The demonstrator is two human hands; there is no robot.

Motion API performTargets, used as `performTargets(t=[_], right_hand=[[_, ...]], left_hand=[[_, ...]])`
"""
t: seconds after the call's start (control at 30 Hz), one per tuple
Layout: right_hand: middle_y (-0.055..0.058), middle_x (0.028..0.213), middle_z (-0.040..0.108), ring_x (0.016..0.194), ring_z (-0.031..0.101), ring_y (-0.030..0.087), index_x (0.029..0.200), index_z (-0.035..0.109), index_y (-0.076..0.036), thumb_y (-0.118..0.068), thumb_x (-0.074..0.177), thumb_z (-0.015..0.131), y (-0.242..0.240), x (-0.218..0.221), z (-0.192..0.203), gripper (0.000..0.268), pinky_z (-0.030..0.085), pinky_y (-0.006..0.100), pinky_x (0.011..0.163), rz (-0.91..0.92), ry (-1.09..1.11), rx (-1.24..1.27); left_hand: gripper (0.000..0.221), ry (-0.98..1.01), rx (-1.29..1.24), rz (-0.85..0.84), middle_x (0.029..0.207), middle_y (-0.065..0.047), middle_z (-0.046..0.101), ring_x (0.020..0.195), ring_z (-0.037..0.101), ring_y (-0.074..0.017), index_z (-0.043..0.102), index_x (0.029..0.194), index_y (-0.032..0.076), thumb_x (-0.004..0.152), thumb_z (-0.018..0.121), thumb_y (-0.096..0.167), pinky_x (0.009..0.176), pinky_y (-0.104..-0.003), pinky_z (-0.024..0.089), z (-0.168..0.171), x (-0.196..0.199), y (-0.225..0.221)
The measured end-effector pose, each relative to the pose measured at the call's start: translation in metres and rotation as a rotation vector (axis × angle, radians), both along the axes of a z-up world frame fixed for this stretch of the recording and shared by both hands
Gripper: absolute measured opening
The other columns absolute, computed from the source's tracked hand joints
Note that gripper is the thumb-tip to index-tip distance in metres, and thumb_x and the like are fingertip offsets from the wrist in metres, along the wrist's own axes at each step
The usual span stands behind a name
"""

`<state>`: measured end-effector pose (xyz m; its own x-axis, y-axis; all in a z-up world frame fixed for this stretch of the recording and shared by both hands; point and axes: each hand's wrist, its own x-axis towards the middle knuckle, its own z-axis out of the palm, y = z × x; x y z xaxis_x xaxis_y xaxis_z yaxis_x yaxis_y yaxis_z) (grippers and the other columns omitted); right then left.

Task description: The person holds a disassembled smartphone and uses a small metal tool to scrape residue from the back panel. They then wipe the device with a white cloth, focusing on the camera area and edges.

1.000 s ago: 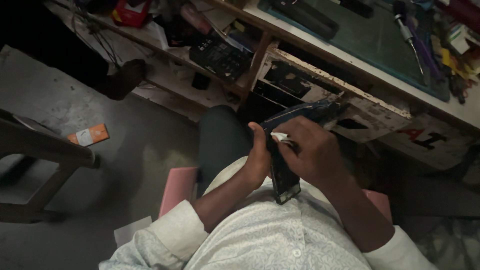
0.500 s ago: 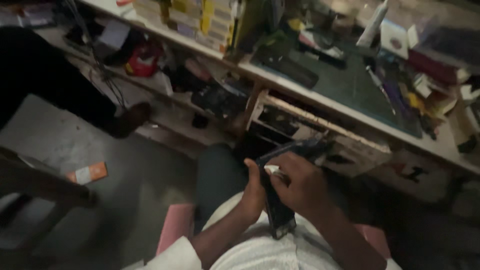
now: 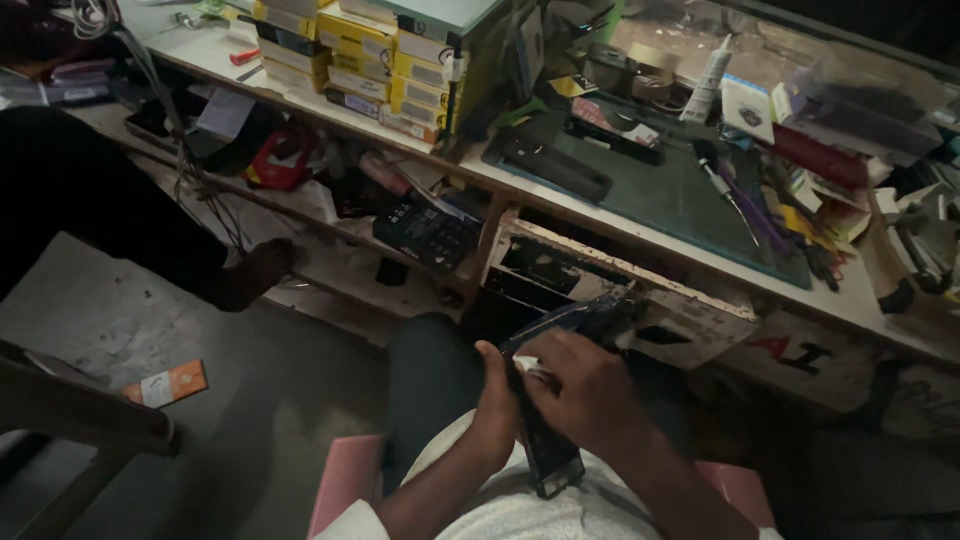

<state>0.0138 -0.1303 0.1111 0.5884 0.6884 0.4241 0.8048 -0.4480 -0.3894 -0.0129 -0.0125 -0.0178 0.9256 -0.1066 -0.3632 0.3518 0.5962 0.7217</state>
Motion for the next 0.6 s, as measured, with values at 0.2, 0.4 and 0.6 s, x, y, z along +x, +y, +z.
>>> performTargets(t=[0.2, 0.4, 0.6], right_hand=[[0.01, 0.092, 0.073, 0.083, 0.075, 0.027, 0.1, 0.072, -0.008, -0.011, 0.078, 0.076, 0.0017, -0.0001, -0.0024, 0.022, 0.06, 0.038, 0.07, -0.045, 0.046, -0.031], [0.01, 0.095, 0.074, 0.081, 0.075, 0.025, 0.099, 0.073, -0.007, -0.012, 0.077, 0.077, 0.0021, -0.0004, -0.0035, 0.023, 0.061, 0.037, 0.068, -0.004, 0.023, -0.019], [0.01, 0.095, 0.073, 0.082, 0.075, 0.026, 0.099, 0.073, -0.007, -0.011, 0.077, 0.076, 0.0026, 0.0011, -0.0048, 0.023, 0.061, 0.037, 0.069, -0.02, 0.016, -0.02]], left_hand=[[0.106, -0.011, -0.023, 0.058, 0.11, -0.01, 0.07, 0.101, 0.071, -0.0219, 0.061, 0.125, 0.01, 0.079, 0.008, 0.09, 0.077, -0.035, 0.059, -0.0091, 0.0013, -0.0016], [0.108, 0.05, -0.019, 0.058, 0.108, -0.014, 0.068, 0.096, 0.071, -0.0249, 0.06, 0.127, 0.01, 0.08, 0.007, 0.092, 0.07, -0.036, 0.058, -0.0083, 0.0033, -0.0008], [0.116, 0.024, 0.022, 0.001, 0.111, -0.019, 0.069, 0.098, 0.071, -0.029, 0.055, 0.134, 0.008, 0.078, 0.0, 0.093, 0.069, -0.04, 0.058, -0.0017, 0.0021, 0.0002]])
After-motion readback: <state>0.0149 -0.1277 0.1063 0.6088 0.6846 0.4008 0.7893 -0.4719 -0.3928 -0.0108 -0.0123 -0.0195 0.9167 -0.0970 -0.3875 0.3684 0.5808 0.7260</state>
